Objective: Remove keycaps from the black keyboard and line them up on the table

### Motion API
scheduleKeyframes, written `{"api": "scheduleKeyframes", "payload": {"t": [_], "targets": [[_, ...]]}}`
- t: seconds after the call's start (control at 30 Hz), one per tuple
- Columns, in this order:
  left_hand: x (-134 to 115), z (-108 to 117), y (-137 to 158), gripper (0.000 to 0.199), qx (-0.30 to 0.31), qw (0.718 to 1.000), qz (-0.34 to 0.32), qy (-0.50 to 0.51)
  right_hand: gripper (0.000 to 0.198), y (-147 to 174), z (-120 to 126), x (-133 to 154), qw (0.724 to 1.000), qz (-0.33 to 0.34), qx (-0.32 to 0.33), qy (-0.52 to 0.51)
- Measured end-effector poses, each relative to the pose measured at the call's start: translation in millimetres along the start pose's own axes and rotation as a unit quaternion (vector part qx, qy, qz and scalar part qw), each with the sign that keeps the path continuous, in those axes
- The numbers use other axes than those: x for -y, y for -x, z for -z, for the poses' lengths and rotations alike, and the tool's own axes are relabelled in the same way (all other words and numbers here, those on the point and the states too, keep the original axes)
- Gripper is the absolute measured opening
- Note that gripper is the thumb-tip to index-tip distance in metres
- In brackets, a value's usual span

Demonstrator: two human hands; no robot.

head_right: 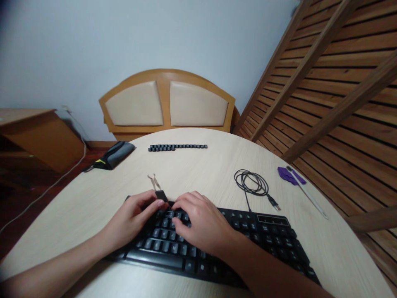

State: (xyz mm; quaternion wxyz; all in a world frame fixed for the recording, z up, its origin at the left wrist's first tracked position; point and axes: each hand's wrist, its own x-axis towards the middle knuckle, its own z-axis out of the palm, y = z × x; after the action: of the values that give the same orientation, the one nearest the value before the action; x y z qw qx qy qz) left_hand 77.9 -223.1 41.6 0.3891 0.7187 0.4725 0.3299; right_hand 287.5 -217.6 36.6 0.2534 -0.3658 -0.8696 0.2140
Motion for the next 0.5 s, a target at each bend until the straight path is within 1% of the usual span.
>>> {"api": "scheduleKeyframes", "payload": {"t": [0.27,0.4,0.5], "targets": [[-3.2,1.3,0.2,0.023,0.012,1.000,-0.015,0.011,0.019,-0.1,0.9,0.0,1.000,-0.003,0.007,-0.003],[-2.4,-0.5,0.3,0.022,0.031,0.999,-0.015,-0.003,0.017,0.2,0.7,0.1,1.000,-0.008,0.006,0.001],[-1.7,-1.9,0.7,0.023,0.028,0.999,-0.016,-0.015,0.016,0.9,0.5,0.2,1.000,-0.011,0.008,0.002]]}}
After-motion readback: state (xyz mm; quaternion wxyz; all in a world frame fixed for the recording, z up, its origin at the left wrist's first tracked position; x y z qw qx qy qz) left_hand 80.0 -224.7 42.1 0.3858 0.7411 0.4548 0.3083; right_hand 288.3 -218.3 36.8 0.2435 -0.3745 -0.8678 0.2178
